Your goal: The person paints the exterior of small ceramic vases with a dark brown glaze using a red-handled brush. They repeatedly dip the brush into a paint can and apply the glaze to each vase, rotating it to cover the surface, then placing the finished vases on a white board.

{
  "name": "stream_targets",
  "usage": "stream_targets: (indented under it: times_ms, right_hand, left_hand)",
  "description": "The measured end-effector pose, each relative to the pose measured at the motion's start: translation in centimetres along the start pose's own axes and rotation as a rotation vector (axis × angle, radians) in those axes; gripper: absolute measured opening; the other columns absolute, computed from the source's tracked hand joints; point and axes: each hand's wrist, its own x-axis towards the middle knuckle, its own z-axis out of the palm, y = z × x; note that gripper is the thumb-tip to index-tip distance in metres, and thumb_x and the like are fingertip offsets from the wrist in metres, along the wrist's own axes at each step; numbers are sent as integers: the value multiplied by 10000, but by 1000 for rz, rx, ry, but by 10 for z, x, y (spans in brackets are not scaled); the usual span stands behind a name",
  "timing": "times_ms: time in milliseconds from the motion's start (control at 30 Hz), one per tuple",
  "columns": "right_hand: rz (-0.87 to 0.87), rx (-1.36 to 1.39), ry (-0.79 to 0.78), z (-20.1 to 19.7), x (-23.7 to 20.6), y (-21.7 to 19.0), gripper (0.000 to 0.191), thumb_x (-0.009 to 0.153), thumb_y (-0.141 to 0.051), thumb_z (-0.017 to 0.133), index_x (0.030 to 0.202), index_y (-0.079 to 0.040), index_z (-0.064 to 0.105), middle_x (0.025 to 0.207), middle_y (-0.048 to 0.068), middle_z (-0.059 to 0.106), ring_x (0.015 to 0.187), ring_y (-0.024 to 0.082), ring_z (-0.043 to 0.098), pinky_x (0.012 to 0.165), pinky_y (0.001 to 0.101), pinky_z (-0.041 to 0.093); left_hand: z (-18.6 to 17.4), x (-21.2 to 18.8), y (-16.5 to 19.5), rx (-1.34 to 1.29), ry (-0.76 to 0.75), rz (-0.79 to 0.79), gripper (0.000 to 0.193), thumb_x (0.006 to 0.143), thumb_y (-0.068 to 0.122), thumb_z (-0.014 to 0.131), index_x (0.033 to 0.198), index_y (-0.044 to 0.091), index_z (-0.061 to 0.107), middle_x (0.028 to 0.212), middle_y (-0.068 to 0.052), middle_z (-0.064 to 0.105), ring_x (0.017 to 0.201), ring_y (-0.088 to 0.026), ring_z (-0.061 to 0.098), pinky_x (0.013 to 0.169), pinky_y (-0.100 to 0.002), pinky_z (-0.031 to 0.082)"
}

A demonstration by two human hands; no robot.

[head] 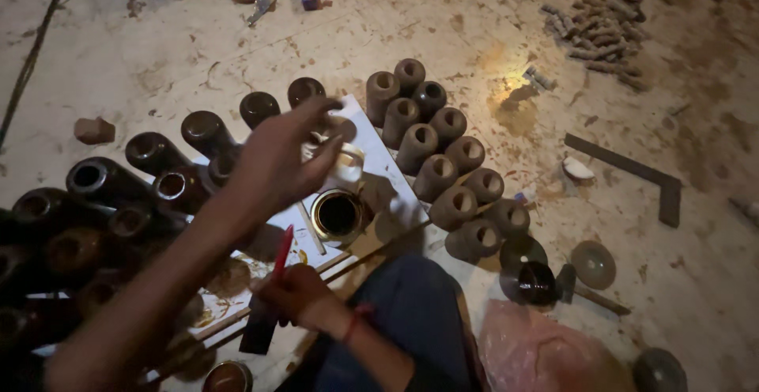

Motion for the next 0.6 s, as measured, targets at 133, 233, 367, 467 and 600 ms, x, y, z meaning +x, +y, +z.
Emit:
stream_targets:
  times_ms: [133,233,367,467,600]
  right_hand:
    - [-181,-243,-47,-5,3,5,592,1031,-540,550,788,-32,731,658,114,681,592,222,662,574,361,506]
    - [-221,-262,-27,-6,7,14,599,1040,-549,543,789,-38,729,676,138,685,607,267,669,610,386,502]
    - [-229,-304,-90,-9,15,25,538,1019,-517,575,854,-25,717,695,149,686,605,262,673,603,382,520]
    - [-217,-287,-103,-18,19,30,513,1024,-493,584,876,-22,723,697,140,688,602,240,669,597,370,522]
    - [-205,-264,-111,-25,18,31,481,1031,-462,596,906,-18,732,701,128,690,599,210,663,588,354,524]
  left_hand:
    - [43,64,-28,409,-168,119,487,825,202,743,1262,67,576,902,-206,698,828,-416,679,721,-545,520]
    - [72,92,-49,495,-183,122,547,800,161,741,1308,93,552,947,-232,677,834,-422,677,686,-537,519]
    - [107,123,-77,555,-219,35,467,775,214,788,1199,129,610,1030,-217,674,893,-407,687,724,-532,527]
    - [128,138,-93,608,-305,-17,533,601,234,860,1080,122,655,994,-186,689,922,-371,695,724,-499,552]
    - [135,144,-95,564,-229,-4,175,806,204,760,953,122,710,913,-149,727,909,-359,713,703,-502,566]
